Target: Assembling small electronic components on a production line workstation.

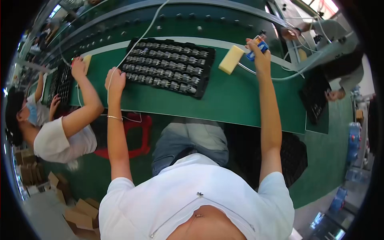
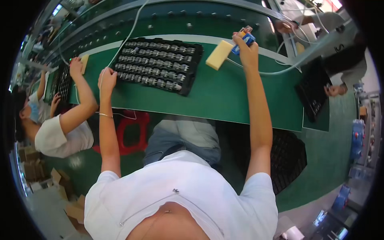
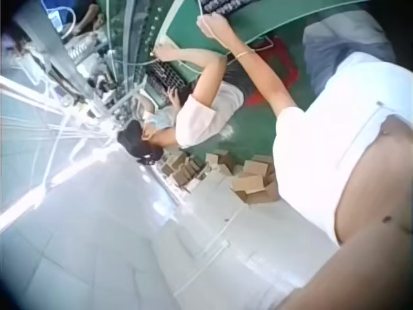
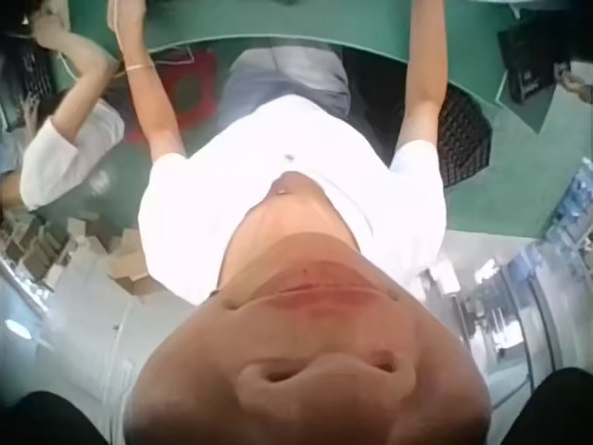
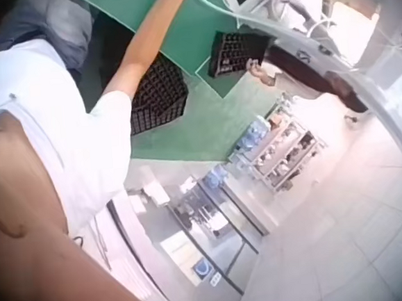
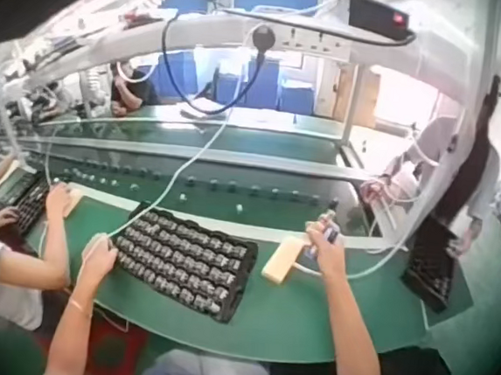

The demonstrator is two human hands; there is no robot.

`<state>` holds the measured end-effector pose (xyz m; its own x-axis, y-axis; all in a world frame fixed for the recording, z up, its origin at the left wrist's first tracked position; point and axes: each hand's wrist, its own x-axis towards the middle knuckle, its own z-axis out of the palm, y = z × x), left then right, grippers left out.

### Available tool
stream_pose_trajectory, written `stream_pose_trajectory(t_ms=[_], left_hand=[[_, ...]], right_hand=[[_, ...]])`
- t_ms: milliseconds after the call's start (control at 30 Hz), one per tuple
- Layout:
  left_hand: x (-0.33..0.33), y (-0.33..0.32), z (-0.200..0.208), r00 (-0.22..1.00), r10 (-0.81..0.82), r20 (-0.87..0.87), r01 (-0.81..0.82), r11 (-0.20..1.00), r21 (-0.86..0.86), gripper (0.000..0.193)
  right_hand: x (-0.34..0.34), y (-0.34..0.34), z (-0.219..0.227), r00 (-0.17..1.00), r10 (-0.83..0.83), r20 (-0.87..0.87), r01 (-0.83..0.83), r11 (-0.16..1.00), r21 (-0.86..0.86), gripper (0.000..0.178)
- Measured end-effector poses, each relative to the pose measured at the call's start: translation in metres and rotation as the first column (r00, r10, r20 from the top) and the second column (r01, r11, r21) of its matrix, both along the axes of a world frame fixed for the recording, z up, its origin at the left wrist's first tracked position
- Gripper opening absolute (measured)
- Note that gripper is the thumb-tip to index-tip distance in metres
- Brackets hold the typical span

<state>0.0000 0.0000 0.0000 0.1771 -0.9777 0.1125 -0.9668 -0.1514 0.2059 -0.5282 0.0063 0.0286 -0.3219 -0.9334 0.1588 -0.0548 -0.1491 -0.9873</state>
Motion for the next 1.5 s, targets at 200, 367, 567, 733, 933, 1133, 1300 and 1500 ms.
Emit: stream_pose_trajectory(t_ms=[200,367,567,733,933,1133,1300,1500], left_hand=[[-0.034,0.016,0.007,0.944,-0.021,0.329,0.058,0.993,-0.102,0.017],[-0.02,0.008,0.021,0.972,-0.164,0.169,0.193,0.966,-0.17,0.017],[-0.125,0.015,0.064,0.173,-0.11,-0.979,0.408,0.912,-0.03,0.02],[-0.248,0.028,0.061,-0.046,-0.156,-0.987,0.562,0.813,-0.155,0.022],[-0.307,0.028,0.058,0.022,-0.299,-0.954,0.425,0.866,-0.262,0.019],[-0.315,0.033,0.06,0.083,-0.351,-0.933,0.396,0.87,-0.293,0.02],[-0.315,0.032,0.057,0.093,-0.334,-0.938,0.377,0.884,-0.277,0.02],[-0.315,0.028,0.058,0.064,-0.334,-0.94,0.391,0.875,-0.284,0.02]], right_hand=[[-0.012,0.006,-0.018,0.973,-0.064,0.221,0.091,0.99,-0.112,0.022],[-0.011,0.01,-0.021,0.957,-0.024,0.288,0.067,0.988,-0.141,0.023],[0.017,0.017,-0.015,0.87,0.036,0.492,0.042,0.988,-0.146,0.026],[0.05,0.032,-0.01,0.768,0.175,0.616,-0.12,0.984,-0.131,0.032],[0.047,0.041,-0.007,0.861,0.236,0.45,-0.215,0.972,-0.099,0.034],[0.045,0.042,-0.005,0.889,0.224,0.399,-0.219,0.974,-0.058,0.035],[0.047,0.042,-0.007,0.867,0.219,0.448,-0.22,0.974,-0.05,0.036],[0.045,0.04,-0.006,0.829,0.238,0.506,-0.294,0.955,0.034,0.037]])
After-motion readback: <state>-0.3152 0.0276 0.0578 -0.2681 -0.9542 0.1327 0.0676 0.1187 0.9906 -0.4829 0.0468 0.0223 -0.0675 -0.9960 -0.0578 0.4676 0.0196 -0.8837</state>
